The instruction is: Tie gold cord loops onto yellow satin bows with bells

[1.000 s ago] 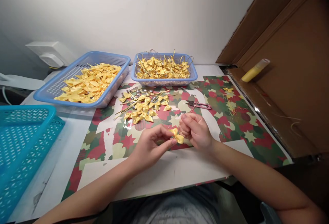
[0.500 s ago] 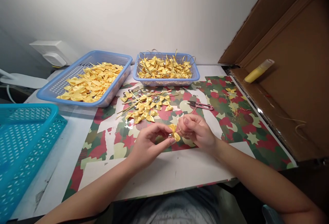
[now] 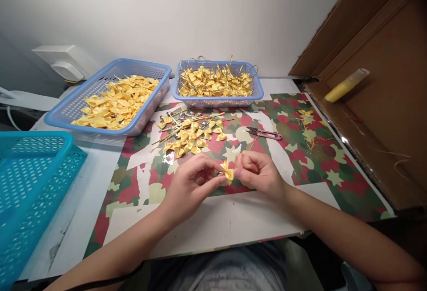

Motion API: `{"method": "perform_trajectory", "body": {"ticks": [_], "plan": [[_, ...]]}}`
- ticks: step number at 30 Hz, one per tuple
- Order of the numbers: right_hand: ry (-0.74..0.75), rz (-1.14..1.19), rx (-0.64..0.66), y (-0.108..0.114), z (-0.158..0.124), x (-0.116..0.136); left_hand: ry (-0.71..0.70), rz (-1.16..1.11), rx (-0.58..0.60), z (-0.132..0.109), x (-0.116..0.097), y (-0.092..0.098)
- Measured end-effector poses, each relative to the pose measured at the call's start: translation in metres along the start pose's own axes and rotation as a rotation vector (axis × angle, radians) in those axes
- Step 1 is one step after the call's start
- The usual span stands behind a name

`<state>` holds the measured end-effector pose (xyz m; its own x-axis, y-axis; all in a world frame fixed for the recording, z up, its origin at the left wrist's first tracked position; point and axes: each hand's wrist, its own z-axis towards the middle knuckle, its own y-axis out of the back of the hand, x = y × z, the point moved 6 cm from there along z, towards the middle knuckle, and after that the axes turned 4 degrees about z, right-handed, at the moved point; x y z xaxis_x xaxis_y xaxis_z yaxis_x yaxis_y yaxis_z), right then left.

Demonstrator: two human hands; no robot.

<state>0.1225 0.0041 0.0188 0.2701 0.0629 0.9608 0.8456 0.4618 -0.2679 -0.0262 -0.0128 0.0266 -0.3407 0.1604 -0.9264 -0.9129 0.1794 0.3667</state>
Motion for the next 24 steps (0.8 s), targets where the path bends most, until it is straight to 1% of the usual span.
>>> {"method": "perform_trajectory", "body": {"ticks": [2, 5, 7, 9, 11, 14, 15, 16, 20, 24], "plan": [[0.002, -0.067, -0.075, 0.005, 0.001, 0.002, -0.042, 0.090, 0.012, 0.001, -0.004, 0.003], [-0.065, -0.156, -0.212, 0.019, 0.006, 0.002, -0.125, 0.223, 0.006, 0.004, -0.011, 0.008], [-0.107, -0.220, -0.253, 0.027, 0.011, 0.004, -0.168, 0.284, -0.011, 0.008, -0.014, 0.011], [-0.092, -0.256, -0.229, 0.031, 0.018, 0.009, -0.191, 0.317, -0.018, 0.011, -0.015, 0.012], [-0.093, -0.180, -0.121, 0.028, 0.024, 0.011, -0.186, 0.319, -0.001, 0.013, -0.012, 0.012], [-0.173, 0.072, 0.102, 0.015, 0.027, 0.007, -0.108, 0.223, 0.054, 0.014, -0.001, 0.008], [-0.195, 0.139, 0.142, 0.011, 0.026, 0.006, -0.071, 0.167, 0.076, 0.013, 0.003, 0.006], [-0.206, 0.187, 0.151, 0.009, 0.026, 0.004, -0.034, 0.110, 0.096, 0.013, 0.006, 0.004], [-0.203, 0.254, 0.040, 0.009, 0.024, -0.004, 0.097, -0.091, 0.168, 0.011, 0.015, -0.003], [-0.170, 0.219, -0.017, 0.009, 0.019, -0.009, 0.219, -0.258, 0.182, 0.009, 0.020, -0.007]]}}
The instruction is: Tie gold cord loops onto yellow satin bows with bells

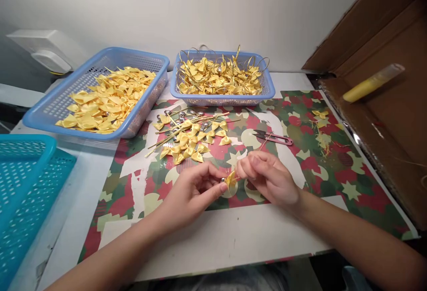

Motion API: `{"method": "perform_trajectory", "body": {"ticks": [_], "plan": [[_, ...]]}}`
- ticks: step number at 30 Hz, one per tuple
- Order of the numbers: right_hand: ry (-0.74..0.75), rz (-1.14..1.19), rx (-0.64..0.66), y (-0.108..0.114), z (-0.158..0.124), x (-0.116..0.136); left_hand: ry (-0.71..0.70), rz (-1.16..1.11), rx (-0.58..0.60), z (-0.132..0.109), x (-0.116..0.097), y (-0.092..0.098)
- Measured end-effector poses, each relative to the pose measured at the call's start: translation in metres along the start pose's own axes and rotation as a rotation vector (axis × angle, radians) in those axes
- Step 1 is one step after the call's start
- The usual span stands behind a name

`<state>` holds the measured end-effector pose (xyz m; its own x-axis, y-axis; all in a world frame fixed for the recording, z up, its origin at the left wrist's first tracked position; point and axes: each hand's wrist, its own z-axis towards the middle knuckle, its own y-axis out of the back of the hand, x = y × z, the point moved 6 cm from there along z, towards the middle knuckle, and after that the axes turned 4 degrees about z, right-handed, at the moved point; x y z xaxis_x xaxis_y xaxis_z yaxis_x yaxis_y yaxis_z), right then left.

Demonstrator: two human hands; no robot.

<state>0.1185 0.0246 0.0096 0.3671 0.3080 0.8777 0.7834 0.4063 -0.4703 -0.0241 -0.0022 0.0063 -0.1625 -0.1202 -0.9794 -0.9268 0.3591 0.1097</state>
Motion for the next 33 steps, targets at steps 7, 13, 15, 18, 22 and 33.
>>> {"method": "perform_trajectory", "body": {"ticks": [7, 13, 15, 18, 22, 33], "plan": [[0.050, -0.036, -0.015, 0.001, -0.007, -0.001, 0.115, -0.183, 0.036, -0.001, 0.006, -0.003], [0.041, -0.031, -0.031, 0.004, -0.009, -0.005, 0.149, -0.175, 0.044, -0.002, 0.006, -0.003], [0.047, -0.035, -0.027, 0.003, -0.009, -0.004, 0.145, -0.155, 0.040, -0.002, 0.007, -0.003], [0.071, -0.029, -0.001, 0.000, -0.008, 0.000, 0.093, -0.113, 0.007, -0.001, 0.007, -0.001], [0.168, -0.152, 0.043, -0.004, -0.010, 0.012, -0.118, 0.054, -0.102, -0.001, -0.002, 0.009], [0.532, -0.821, -0.428, 0.025, -0.019, 0.038, -0.740, 0.630, -0.285, -0.019, -0.033, 0.011]]}}
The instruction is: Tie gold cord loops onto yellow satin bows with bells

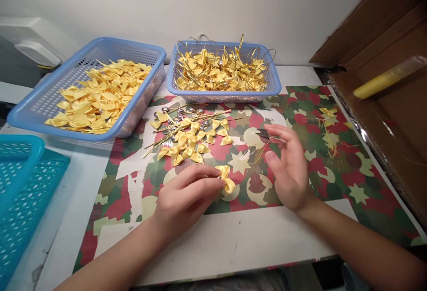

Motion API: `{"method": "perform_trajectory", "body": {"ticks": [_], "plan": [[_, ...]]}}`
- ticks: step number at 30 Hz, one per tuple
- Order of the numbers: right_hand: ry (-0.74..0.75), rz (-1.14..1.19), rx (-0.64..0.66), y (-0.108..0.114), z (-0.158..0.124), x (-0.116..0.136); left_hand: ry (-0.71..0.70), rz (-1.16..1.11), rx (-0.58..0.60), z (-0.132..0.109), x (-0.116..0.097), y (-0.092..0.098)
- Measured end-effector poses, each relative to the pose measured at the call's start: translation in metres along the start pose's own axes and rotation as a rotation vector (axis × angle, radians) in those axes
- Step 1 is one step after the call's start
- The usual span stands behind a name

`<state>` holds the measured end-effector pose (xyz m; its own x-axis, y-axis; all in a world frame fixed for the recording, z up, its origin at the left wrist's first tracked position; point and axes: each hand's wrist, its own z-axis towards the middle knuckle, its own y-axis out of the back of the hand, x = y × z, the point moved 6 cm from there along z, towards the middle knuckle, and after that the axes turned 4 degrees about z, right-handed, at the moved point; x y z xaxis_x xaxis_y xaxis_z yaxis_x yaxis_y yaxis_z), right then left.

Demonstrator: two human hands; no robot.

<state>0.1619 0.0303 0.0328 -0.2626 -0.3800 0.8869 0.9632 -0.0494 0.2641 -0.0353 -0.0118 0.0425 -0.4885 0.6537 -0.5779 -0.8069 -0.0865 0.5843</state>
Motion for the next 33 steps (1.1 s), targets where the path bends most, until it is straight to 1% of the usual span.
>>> {"method": "perform_trajectory", "body": {"ticks": [1, 2, 3, 5, 6, 7, 9, 10, 13, 16, 20, 22, 25, 28, 30, 31, 33], "plan": [[0.062, -0.012, 0.036, -0.003, 0.000, 0.006, -0.020, 0.008, 0.000, -0.001, -0.001, -0.001], [0.106, -0.015, 0.127, -0.010, -0.001, 0.011, -0.038, 0.015, -0.002, -0.001, -0.003, -0.001], [0.123, -0.013, 0.250, -0.019, -0.004, 0.015, -0.054, 0.019, 0.001, -0.001, -0.004, -0.002], [0.061, 0.008, 0.494, -0.036, -0.012, 0.016, -0.085, 0.034, 0.010, -0.001, -0.006, -0.002], [-0.002, 0.030, 0.564, -0.041, -0.015, 0.014, -0.096, 0.043, 0.015, -0.002, -0.007, -0.003], [-0.068, 0.055, 0.599, -0.044, -0.018, 0.012, -0.105, 0.053, 0.019, -0.002, -0.008, -0.003], [-0.161, 0.078, 0.606, -0.047, -0.022, 0.008, -0.110, 0.072, 0.028, -0.003, -0.009, -0.004], [-0.175, 0.067, 0.587, -0.046, -0.022, 0.007, -0.108, 0.078, 0.031, -0.003, -0.009, -0.004], [-0.111, 0.014, 0.555, -0.046, -0.021, 0.009, -0.100, 0.067, 0.031, -0.004, -0.009, -0.004], [-0.014, 0.060, 0.586, -0.048, -0.021, 0.014, -0.076, 0.035, 0.016, -0.003, -0.009, -0.004], [0.024, 0.089, 0.544, -0.048, -0.021, 0.014, -0.002, 0.000, -0.007, 0.001, -0.007, -0.002], [0.053, 0.075, 0.513, -0.047, -0.021, 0.015, 0.090, -0.038, -0.010, 0.002, -0.004, -0.003], [0.109, 0.031, 0.479, -0.046, -0.022, 0.017, 0.305, -0.147, 0.002, 0.001, 0.006, -0.006], [0.156, -0.015, 0.460, -0.047, -0.023, 0.019, 0.572, -0.366, 0.038, -0.005, 0.017, -0.015], [0.186, -0.045, 0.450, -0.047, -0.024, 0.019, 0.722, -0.506, 0.059, -0.009, 0.021, -0.021], [0.197, -0.057, 0.447, -0.047, -0.024, 0.020, 0.771, -0.554, 0.065, -0.011, 0.022, -0.023], [0.190, -0.046, 0.469, -0.047, -0.024, 0.019, 0.802, -0.600, 0.058, -0.012, 0.023, -0.023]]}}
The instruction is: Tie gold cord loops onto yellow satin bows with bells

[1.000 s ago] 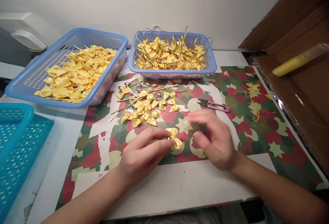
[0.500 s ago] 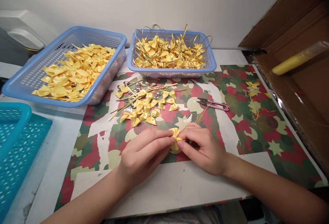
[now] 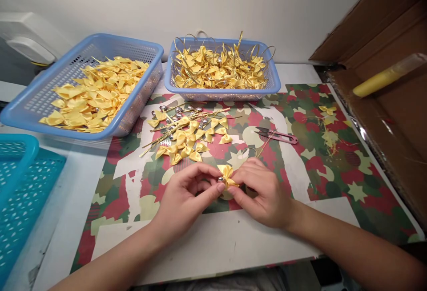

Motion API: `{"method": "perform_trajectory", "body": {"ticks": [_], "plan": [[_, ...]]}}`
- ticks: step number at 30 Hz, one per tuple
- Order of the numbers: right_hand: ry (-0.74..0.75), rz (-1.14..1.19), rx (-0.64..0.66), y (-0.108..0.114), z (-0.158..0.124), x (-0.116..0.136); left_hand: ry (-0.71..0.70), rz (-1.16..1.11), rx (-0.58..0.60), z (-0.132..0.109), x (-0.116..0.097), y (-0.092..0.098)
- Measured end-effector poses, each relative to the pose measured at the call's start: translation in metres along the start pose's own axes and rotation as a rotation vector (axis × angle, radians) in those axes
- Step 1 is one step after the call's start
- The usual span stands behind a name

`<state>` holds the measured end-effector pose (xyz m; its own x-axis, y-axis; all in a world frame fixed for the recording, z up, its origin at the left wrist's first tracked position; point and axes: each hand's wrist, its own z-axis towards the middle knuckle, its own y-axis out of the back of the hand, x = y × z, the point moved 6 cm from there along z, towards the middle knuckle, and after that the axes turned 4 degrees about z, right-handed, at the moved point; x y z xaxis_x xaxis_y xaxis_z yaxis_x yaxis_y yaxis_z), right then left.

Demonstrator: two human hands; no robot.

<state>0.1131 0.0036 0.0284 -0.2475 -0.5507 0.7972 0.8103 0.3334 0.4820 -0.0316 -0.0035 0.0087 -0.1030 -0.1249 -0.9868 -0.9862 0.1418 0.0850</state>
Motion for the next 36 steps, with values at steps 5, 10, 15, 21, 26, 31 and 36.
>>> {"method": "perform_trajectory", "body": {"ticks": [5, 10, 15, 21, 26, 31, 36], "plan": [[-0.230, 0.381, 0.197, -0.005, 0.000, -0.009, -0.233, 0.038, -0.011, -0.002, -0.012, 0.004], [-0.413, 0.494, 0.312, -0.010, -0.004, -0.014, -0.405, 0.156, -0.003, -0.005, -0.019, 0.004], [-0.459, 0.452, 0.178, 0.002, -0.002, -0.021, -0.313, 0.075, -0.017, -0.003, -0.013, 0.006], [-0.359, 0.266, 0.110, 0.012, 0.004, -0.019, -0.184, 0.015, 0.036, -0.002, -0.005, 0.004], [-0.287, 0.341, -0.025, 0.011, 0.002, -0.015, -0.214, 0.037, 0.120, -0.004, -0.009, -0.006], [-0.063, 0.297, -0.051, 0.008, 0.004, 0.000, -0.245, 0.087, 0.129, -0.005, -0.009, -0.008], [0.026, 0.177, -0.026, 0.006, 0.003, 0.006, -0.263, 0.125, 0.110, -0.008, -0.007, -0.006]]}}
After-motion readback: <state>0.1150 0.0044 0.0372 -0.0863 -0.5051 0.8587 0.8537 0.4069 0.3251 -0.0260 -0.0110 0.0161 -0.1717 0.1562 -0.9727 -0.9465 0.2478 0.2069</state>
